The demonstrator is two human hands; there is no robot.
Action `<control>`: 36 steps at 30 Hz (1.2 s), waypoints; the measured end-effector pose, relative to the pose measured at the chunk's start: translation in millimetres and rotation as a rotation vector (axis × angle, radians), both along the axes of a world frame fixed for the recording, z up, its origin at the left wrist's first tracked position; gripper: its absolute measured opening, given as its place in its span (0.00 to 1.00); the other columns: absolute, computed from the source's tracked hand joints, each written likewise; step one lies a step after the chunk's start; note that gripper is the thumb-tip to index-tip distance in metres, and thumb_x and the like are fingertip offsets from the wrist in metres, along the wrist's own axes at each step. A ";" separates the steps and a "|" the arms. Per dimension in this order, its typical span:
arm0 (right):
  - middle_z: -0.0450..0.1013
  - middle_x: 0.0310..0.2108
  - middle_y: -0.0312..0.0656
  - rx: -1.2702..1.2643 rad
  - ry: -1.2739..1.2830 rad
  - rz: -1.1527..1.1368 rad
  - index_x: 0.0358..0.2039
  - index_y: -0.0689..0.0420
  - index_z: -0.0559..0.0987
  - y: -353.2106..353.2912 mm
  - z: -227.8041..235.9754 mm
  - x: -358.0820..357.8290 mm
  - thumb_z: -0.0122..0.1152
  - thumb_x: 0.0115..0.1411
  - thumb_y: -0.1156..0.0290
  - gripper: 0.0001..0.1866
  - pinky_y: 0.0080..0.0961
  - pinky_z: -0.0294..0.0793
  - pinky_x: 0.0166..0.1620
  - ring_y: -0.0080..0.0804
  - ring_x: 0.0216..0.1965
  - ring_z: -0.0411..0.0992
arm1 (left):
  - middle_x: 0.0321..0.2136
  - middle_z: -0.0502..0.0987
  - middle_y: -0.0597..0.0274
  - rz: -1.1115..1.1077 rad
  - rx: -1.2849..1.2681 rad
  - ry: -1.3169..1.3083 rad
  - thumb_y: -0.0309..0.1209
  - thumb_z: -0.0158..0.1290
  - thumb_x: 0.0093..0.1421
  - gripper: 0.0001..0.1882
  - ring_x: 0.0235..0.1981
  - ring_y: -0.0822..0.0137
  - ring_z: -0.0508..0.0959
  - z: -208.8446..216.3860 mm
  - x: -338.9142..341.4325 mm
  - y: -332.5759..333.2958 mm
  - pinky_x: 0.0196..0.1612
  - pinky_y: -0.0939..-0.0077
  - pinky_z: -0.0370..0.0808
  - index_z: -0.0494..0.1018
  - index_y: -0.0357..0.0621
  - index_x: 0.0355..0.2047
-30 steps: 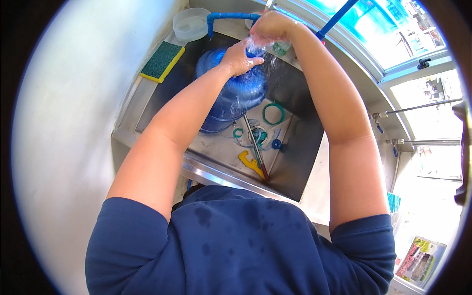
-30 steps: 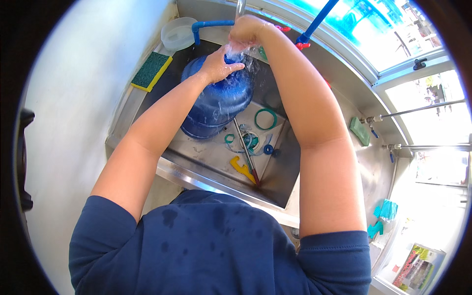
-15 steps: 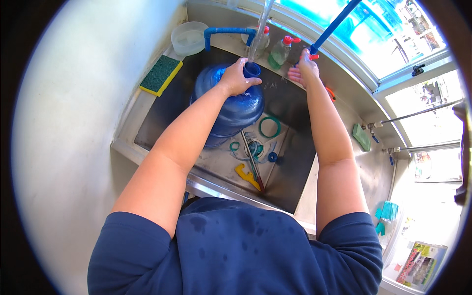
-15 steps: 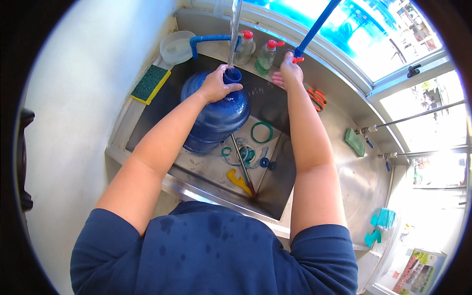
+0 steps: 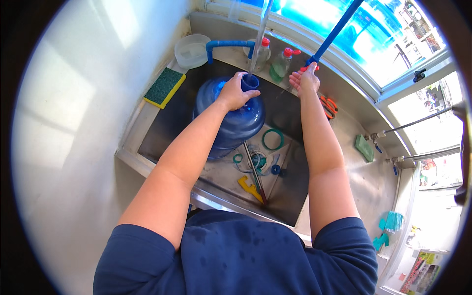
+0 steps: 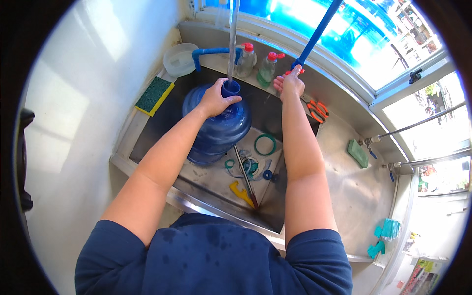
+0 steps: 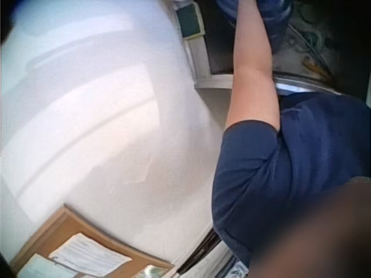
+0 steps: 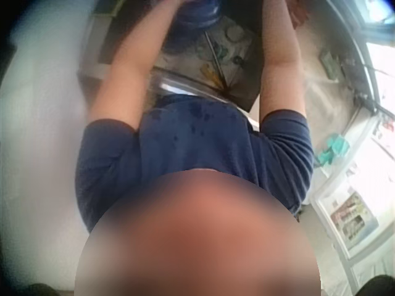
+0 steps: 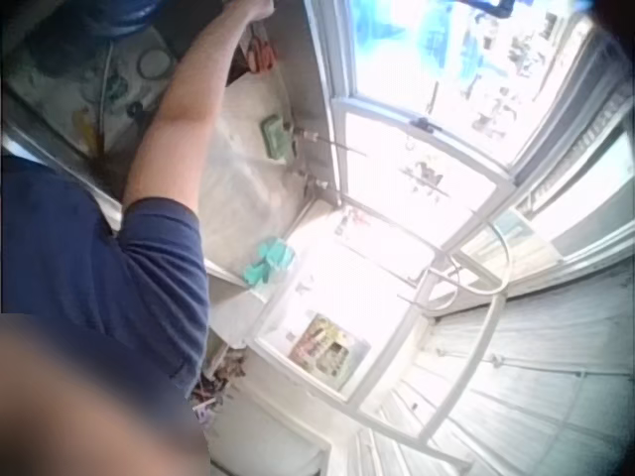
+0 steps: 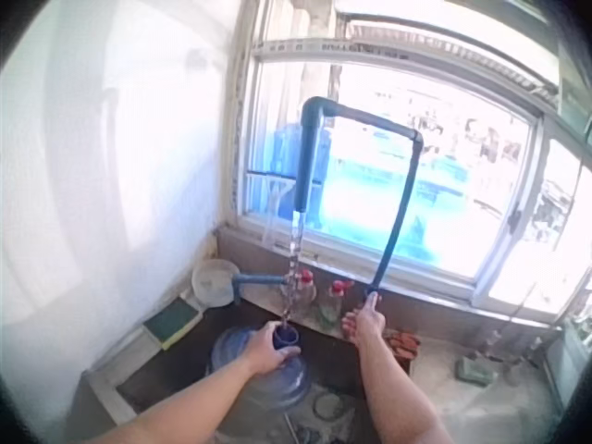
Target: The person cleans a large blue water dispenser bottle in a sink. They scrub the interior with a long brush, rinse it multiple times with tap water, and shake it to remove excess water. The person also cleans the bottle cap with a sponge and places the cleaned bottle on the counter.
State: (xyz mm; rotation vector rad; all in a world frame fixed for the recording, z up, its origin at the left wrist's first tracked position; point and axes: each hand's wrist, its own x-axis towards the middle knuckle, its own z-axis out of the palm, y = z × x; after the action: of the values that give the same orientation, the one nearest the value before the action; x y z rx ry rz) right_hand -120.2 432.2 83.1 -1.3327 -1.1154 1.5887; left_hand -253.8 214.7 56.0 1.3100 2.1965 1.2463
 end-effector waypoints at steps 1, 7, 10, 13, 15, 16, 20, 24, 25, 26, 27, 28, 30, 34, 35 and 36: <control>0.78 0.36 0.56 0.024 0.016 -0.021 0.41 0.67 0.73 -1.6 -0.5 -1.7 0.40 0.64 0.32 0.42 0.38 0.82 0.34 0.45 0.33 0.80 | 0.48 0.77 0.46 0.000 0.013 0.007 0.50 0.67 0.49 0.41 0.51 0.50 0.77 0.0 -0.6 0.0 0.55 0.63 0.72 0.65 0.42 0.57; 0.78 0.31 0.53 0.004 0.032 -0.147 0.38 0.66 0.73 -6.3 0.1 -10.6 0.40 0.62 0.30 0.42 0.35 0.82 0.29 0.42 0.27 0.79 | 0.48 0.77 0.48 0.004 -0.015 0.009 0.49 0.67 0.50 0.40 0.51 0.51 0.77 -1.2 -3.2 -0.3 0.55 0.63 0.71 0.65 0.43 0.57; 0.78 0.30 0.53 0.012 0.054 -0.205 0.37 0.65 0.73 -8.2 2.0 -13.5 0.41 0.63 0.31 0.41 0.33 0.82 0.28 0.42 0.26 0.79 | 0.48 0.78 0.49 0.012 -0.011 -0.007 0.49 0.67 0.50 0.39 0.50 0.51 0.77 -0.8 -3.5 -0.9 0.55 0.64 0.71 0.65 0.43 0.56; 0.77 0.28 0.52 0.007 0.083 -0.233 0.35 0.63 0.73 -10.9 0.5 -14.8 0.41 0.63 0.32 0.39 0.32 0.81 0.26 0.41 0.24 0.79 | 0.48 0.78 0.49 0.032 -0.020 -0.005 0.49 0.67 0.50 0.39 0.50 0.52 0.77 1.7 -2.0 -1.7 0.55 0.64 0.72 0.66 0.43 0.56; 0.77 0.27 0.51 0.000 0.109 -0.239 0.34 0.63 0.73 -10.3 -2.3 -16.5 0.41 0.64 0.32 0.38 0.32 0.81 0.25 0.40 0.24 0.78 | 0.48 0.77 0.47 0.016 -0.012 -0.026 0.47 0.68 0.49 0.39 0.50 0.50 0.77 4.1 -0.6 -1.7 0.55 0.64 0.72 0.66 0.41 0.55; 0.77 0.26 0.50 -0.004 0.128 -0.241 0.33 0.62 0.73 -8.9 -4.0 -17.3 0.41 0.64 0.32 0.38 0.32 0.81 0.26 0.40 0.24 0.78 | 0.48 0.77 0.46 0.011 -0.007 -0.037 0.46 0.68 0.49 0.38 0.51 0.50 0.77 5.1 -0.2 -1.7 0.55 0.64 0.72 0.66 0.40 0.55; 0.75 0.24 0.49 -0.124 0.389 -0.284 0.31 0.62 0.72 3.3 -5.8 -25.3 0.38 0.64 0.32 0.39 0.34 0.81 0.27 0.39 0.22 0.76 | 0.48 0.77 0.47 -0.002 0.018 -0.025 0.46 0.68 0.49 0.38 0.50 0.50 0.77 2.8 -1.0 -0.7 0.54 0.64 0.72 0.67 0.40 0.54; 0.76 0.28 0.48 -0.189 0.866 -0.263 0.32 0.59 0.72 -7.1 -6.8 -33.1 0.37 0.64 0.31 0.38 0.37 0.80 0.34 0.42 0.30 0.77 | 0.47 0.78 0.49 0.005 0.077 -0.030 0.49 0.68 0.49 0.39 0.50 0.51 0.78 -14.0 -7.5 -0.2 0.54 0.64 0.72 0.67 0.43 0.56; 0.76 0.35 0.48 -0.118 0.911 -0.228 0.37 0.56 0.73 -19.6 -10.7 -34.1 0.39 0.64 0.32 0.35 0.35 0.80 0.40 0.43 0.37 0.76 | 0.52 0.76 0.49 0.001 0.004 -0.049 0.44 0.67 0.51 0.42 0.52 0.53 0.77 -19.6 -9.0 -0.6 0.56 0.66 0.71 0.62 0.43 0.62; 0.76 0.39 0.48 -0.148 0.871 -0.065 0.38 0.54 0.74 -33.5 -14.3 -34.7 0.43 0.65 0.36 0.30 0.34 0.78 0.41 0.42 0.39 0.76 | 0.53 0.76 0.49 -0.014 0.070 -0.068 0.42 0.66 0.52 0.42 0.53 0.54 0.76 -25.3 -10.6 -1.5 0.57 0.67 0.70 0.61 0.43 0.62; 0.76 0.42 0.47 -0.029 0.818 0.079 0.39 0.52 0.75 -55.1 -23.0 -36.3 0.47 0.66 0.40 0.26 0.33 0.76 0.43 0.41 0.42 0.75 | 0.53 0.76 0.49 -0.023 0.204 -0.061 0.40 0.66 0.53 0.42 0.54 0.54 0.76 -30.5 -11.0 -2.0 0.57 0.67 0.70 0.60 0.42 0.63; 0.75 0.43 0.44 -0.074 0.562 0.286 0.43 0.52 0.75 -78.6 -33.3 -35.0 0.56 0.65 0.47 0.21 0.26 0.73 0.44 0.35 0.43 0.73 | 0.54 0.75 0.49 -0.033 0.283 -0.091 0.39 0.65 0.54 0.42 0.55 0.54 0.75 -34.7 -11.7 -5.0 0.57 0.67 0.70 0.58 0.41 0.64; 0.75 0.38 0.37 0.577 0.169 0.407 0.42 0.55 0.73 -135.7 -58.4 -41.3 0.77 0.50 0.59 0.25 0.22 0.71 0.46 0.21 0.40 0.72 | 0.56 0.74 0.50 -0.111 0.459 -0.747 0.31 0.59 0.58 0.38 0.56 0.56 0.74 -38.1 -12.6 -15.8 0.59 0.68 0.69 0.56 0.40 0.66; 0.76 0.30 0.33 0.696 0.173 0.210 0.36 0.57 0.74 -184.1 -67.2 -32.9 0.76 0.45 0.71 0.20 0.21 0.74 0.42 0.20 0.33 0.73 | 0.56 0.73 0.47 -0.029 0.383 -0.948 0.20 0.48 0.63 0.26 0.56 0.59 0.74 -25.5 -20.4 -73.4 0.59 0.70 0.70 0.60 0.34 0.62; 0.76 0.29 0.34 0.670 0.113 0.260 0.34 0.57 0.75 -188.9 -59.2 -22.9 0.73 0.44 0.75 0.17 0.21 0.74 0.42 0.21 0.33 0.74 | 0.55 0.74 0.47 -0.075 0.546 -0.862 0.21 0.48 0.63 0.24 0.56 0.60 0.75 -21.2 -26.5 -95.8 0.59 0.71 0.70 0.62 0.34 0.61; 0.76 0.29 0.35 0.706 0.178 0.275 0.34 0.57 0.75 -184.4 -43.2 -15.5 0.73 0.44 0.76 0.17 0.22 0.75 0.42 0.21 0.33 0.74 | 0.53 0.75 0.48 -0.031 0.617 -0.684 0.23 0.49 0.64 0.20 0.54 0.61 0.76 -18.2 -33.1 -116.5 0.58 0.72 0.70 0.66 0.35 0.57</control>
State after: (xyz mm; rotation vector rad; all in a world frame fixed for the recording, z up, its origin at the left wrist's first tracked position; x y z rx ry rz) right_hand -135.7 247.8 39.8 -0.5805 -1.5942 1.2701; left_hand -286.9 98.2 37.8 0.8702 1.3556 2.0735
